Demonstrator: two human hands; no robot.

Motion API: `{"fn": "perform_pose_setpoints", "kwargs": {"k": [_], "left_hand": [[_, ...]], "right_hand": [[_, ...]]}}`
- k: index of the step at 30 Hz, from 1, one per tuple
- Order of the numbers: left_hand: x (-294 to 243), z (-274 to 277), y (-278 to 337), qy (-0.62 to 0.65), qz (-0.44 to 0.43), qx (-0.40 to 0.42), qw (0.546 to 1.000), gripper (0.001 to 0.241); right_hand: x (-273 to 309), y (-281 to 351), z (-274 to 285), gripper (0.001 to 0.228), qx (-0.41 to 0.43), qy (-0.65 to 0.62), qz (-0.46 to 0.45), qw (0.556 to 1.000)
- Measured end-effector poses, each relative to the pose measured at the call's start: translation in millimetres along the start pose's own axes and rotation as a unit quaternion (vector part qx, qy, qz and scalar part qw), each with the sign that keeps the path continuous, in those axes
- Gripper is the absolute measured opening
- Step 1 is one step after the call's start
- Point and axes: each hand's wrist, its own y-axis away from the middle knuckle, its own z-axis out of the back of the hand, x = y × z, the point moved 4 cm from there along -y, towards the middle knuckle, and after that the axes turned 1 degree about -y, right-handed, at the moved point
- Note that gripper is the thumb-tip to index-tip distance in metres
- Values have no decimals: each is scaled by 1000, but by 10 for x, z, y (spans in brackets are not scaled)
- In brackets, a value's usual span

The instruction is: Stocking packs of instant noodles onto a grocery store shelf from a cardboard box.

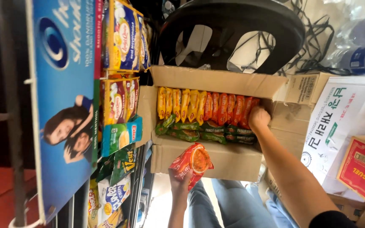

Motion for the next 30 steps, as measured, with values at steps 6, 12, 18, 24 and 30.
{"fn": "perform_pose_setpoints", "kwargs": {"k": [6,12,18,24,30], "left_hand": [[-75,48,172,-20,-33,15,999,56],[-193,215,472,-21,-54,19,998,57],[-370,491,970,11,-57,55,997,50],[-597,860,1703,16,-92,54,994,45],[-1087,1393,2533,18,-186,17,982,38]], "right_hand": [[242,777,975,46,-77,-145,35,986],[120,1986,2055,51,-222,-246,91,939],[-235,2522,2089,27,-83,-554,209,802],[78,3675,2698,31,155,-735,182,634],[283,4248,2800,29,166,-727,261,612]]}}
